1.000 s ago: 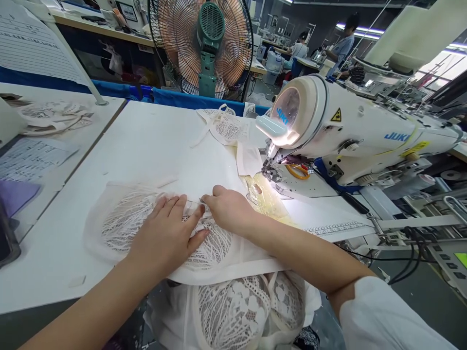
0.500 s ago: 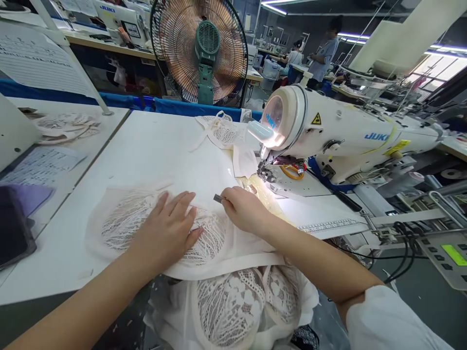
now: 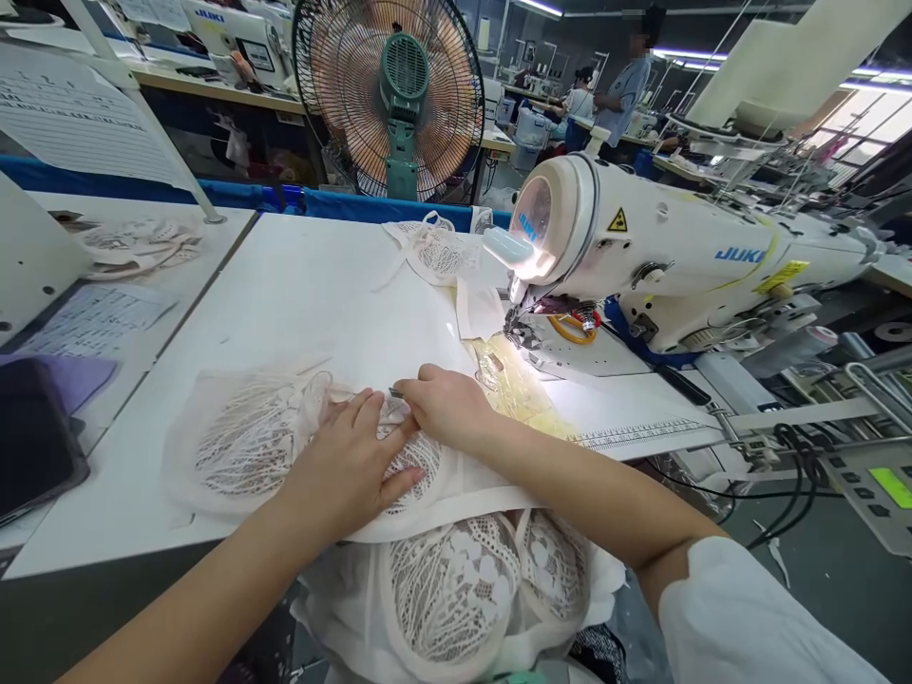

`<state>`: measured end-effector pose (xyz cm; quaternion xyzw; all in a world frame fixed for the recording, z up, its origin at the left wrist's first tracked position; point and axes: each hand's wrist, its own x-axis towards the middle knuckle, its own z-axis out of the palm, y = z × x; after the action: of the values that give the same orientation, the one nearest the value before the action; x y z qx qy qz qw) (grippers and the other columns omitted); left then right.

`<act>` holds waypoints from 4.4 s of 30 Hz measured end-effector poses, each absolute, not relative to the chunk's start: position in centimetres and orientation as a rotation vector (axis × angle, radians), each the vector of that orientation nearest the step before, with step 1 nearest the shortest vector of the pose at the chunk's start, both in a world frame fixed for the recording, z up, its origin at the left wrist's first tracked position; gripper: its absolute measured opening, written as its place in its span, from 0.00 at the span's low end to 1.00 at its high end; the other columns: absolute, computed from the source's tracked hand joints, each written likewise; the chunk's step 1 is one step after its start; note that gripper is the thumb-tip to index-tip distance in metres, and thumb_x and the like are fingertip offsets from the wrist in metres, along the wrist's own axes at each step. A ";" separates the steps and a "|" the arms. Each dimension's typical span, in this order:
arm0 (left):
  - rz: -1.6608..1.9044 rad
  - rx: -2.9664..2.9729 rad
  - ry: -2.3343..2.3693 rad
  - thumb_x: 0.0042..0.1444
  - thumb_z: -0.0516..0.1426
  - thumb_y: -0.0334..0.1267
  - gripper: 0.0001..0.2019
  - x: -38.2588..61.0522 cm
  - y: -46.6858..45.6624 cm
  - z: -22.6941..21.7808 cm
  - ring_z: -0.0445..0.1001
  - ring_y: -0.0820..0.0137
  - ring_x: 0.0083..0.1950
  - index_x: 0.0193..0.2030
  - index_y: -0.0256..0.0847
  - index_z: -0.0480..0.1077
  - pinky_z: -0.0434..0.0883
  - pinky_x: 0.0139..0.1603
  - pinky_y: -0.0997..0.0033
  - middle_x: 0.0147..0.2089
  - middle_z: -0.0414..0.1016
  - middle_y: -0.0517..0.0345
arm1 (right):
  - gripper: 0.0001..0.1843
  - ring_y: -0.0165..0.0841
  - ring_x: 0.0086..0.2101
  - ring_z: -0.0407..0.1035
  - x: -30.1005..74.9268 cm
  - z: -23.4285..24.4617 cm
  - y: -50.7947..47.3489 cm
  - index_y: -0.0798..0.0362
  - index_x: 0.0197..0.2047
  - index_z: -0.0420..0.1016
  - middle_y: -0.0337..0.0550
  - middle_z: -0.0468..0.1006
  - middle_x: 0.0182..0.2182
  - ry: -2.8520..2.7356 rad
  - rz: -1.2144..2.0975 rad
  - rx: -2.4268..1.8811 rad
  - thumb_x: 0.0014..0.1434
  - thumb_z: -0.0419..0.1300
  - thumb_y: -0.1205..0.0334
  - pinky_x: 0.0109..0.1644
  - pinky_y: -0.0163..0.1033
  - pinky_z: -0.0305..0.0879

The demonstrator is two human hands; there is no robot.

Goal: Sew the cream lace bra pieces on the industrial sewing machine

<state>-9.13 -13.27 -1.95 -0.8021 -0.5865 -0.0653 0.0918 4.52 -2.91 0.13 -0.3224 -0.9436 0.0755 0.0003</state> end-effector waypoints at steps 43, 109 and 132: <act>-0.193 -2.377 -1.676 0.58 0.51 0.50 0.24 -9.3 -12.8 -1.8 0.70 0.39 0.55 0.57 0.42 0.71 0.71 0.47 0.41 0.51 0.71 0.30 | 0.11 0.33 0.29 0.69 8.1 2.4 -2.9 0.53 0.42 0.75 0.46 0.70 0.33 -3.134 0.225 -1.019 0.60 0.53 0.70 0.25 0.35 0.53; -0.161 -2.366 -1.454 0.60 0.49 0.47 0.22 -6.8 -12.6 -1.5 0.74 0.42 0.50 0.52 0.35 0.74 0.72 0.46 0.39 0.48 0.72 0.27 | 0.13 0.34 0.30 0.67 10.1 2.7 -3.3 0.53 0.44 0.75 0.46 0.70 0.34 -3.124 0.292 -0.978 0.63 0.51 0.67 0.23 0.35 0.48; -0.169 -2.485 -1.699 0.59 0.43 0.35 0.23 -5.7 -11.9 -0.3 0.68 0.51 0.60 0.53 0.26 0.70 0.71 0.56 0.50 0.59 0.67 0.29 | 0.08 0.30 0.32 0.62 13.7 0.8 -3.4 0.57 0.35 0.68 0.43 0.68 0.34 -2.550 0.714 -1.246 0.64 0.49 0.67 0.34 0.34 0.56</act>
<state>-5.66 -11.85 -0.30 -0.8224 -0.5625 -0.0559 0.0633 13.71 -3.44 0.80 -0.4232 -0.8664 0.2424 0.1074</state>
